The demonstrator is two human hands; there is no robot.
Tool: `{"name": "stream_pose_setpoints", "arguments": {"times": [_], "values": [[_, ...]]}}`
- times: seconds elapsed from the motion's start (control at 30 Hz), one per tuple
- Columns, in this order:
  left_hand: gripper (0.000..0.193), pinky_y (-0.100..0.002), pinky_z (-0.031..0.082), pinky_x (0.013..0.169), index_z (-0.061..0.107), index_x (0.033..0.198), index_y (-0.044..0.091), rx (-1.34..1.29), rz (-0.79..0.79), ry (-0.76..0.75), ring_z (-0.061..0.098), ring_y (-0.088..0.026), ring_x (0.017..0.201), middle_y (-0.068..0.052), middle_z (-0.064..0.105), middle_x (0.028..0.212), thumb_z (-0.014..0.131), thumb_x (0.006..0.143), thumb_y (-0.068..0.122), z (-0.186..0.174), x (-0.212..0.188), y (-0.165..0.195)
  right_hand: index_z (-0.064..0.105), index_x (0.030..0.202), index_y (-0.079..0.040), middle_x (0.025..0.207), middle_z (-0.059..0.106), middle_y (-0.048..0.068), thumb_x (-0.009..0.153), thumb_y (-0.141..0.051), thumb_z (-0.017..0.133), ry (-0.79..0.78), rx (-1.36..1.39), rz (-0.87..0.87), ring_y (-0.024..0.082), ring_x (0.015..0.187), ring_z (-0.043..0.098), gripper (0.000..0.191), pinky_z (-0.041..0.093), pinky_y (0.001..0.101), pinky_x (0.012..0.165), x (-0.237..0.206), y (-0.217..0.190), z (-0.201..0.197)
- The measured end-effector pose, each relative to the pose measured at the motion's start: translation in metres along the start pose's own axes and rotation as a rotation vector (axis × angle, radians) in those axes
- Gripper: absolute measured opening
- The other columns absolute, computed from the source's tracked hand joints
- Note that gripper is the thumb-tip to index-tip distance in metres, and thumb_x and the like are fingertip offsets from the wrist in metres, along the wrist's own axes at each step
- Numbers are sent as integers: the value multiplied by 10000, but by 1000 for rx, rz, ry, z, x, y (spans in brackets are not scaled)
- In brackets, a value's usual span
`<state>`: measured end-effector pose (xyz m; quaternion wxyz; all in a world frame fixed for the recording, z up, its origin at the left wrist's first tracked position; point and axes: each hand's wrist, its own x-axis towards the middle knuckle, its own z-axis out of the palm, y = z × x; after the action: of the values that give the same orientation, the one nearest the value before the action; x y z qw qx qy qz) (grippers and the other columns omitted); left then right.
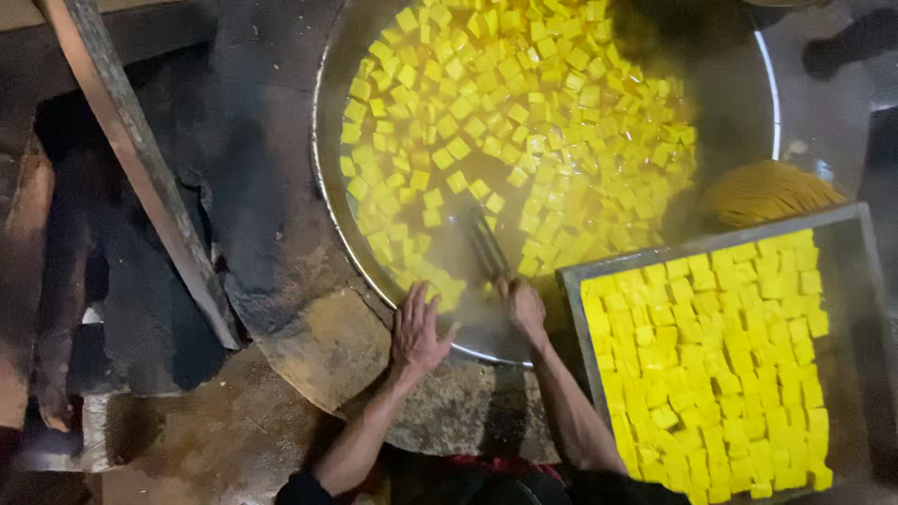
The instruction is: The person stands over a large vat of hot yellow liquid filled with fried tofu cubes and uses a slotted skimmer to scoop the tofu out of the liquid. They transfer each skimmer load into a square bamboo draining tray, arranging the cubes in rows until the tray fills.
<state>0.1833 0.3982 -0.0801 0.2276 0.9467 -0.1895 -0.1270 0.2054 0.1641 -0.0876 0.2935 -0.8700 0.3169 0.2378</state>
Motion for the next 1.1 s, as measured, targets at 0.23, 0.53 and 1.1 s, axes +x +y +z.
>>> {"name": "stream_pose_setpoints", "arguments": {"times": [0.23,0.53,1.1], "values": [[705,-586,234,1187,536,1358,31,-79,-38,-29,240,-394,1504,-224,279,1616,675,878,528,5,0,-9,657,1225,-83,994,715,242,995,-522,542,39,-3,-259,437,937,691,509,516,543,806,83,-80,17],[650,-618,236,1208,560,1350,60,-83,21,58,283,-386,1499,-208,372,1563,691,898,507,-4,-5,1,614,1288,-6,956,683,191,1039,-429,647,327,540,-358,290,821,663,492,538,440,691,8,-36,36],[655,-602,243,1162,602,1314,91,-49,-14,-47,263,-384,1476,-197,319,1584,707,835,526,6,-17,6,680,1041,35,724,553,70,1051,-446,628,76,1041,211,228,605,484,484,375,449,526,-9,-28,63]]}}
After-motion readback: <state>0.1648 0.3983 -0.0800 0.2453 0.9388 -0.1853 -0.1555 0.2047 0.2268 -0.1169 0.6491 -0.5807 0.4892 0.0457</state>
